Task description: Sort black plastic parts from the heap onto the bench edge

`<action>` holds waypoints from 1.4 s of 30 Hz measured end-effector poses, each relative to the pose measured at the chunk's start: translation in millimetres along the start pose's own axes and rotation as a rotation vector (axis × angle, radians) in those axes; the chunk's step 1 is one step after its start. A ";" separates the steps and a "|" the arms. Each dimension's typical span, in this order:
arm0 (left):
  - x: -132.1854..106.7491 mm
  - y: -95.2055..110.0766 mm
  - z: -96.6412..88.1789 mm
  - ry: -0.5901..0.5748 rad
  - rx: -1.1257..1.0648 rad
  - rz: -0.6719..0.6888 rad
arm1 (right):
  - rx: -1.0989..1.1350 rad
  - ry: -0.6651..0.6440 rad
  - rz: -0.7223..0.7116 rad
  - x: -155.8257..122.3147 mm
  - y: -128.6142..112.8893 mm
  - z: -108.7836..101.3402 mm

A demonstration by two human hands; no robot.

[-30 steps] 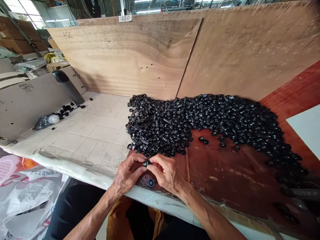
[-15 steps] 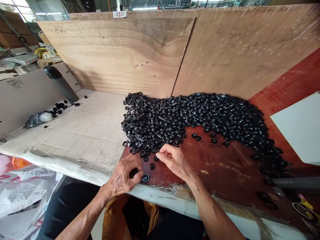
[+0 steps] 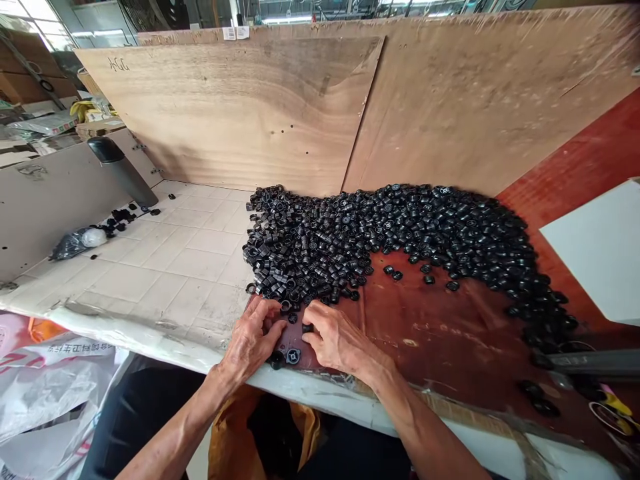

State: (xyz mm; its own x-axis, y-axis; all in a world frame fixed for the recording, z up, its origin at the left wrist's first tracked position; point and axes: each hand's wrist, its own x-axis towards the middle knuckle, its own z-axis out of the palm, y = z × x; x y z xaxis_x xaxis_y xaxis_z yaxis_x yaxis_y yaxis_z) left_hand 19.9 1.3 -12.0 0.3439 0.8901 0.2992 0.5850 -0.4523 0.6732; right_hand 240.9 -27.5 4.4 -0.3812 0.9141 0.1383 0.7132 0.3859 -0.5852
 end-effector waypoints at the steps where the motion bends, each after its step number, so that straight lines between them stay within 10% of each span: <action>1: 1.0 -1.1 0.5 0.008 0.001 -0.020 | 0.037 0.025 -0.022 0.0 -0.9 1.3; 7: 7.0 -9.1 8.4 0.007 0.028 0.022 | 0.129 0.012 -0.163 3.5 -7.8 10.6; 19: 15.3 -15.7 12.7 0.097 -0.023 0.038 | 0.130 0.267 0.019 23.2 22.8 16.9; 30: 3.6 5.2 1.5 0.031 -0.254 -0.136 | 0.850 0.255 0.152 20.8 3.7 -0.7; 36: 4.1 3.5 -0.3 0.030 -0.140 0.097 | 0.657 0.273 0.085 20.1 -10.6 -2.8; 42: -0.3 0.6 3.8 -0.011 -0.332 -0.055 | 0.607 0.354 0.002 16.6 -8.4 -3.1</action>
State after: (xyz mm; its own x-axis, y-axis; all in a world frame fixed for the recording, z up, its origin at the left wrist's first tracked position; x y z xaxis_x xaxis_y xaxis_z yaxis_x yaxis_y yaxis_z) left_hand 23.0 0.6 -14.2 0.3270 0.9113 0.2500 0.3327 -0.3586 0.8722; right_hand 230.4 -15.2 14.1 -0.0920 0.9401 0.3283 0.2198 0.3407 -0.9141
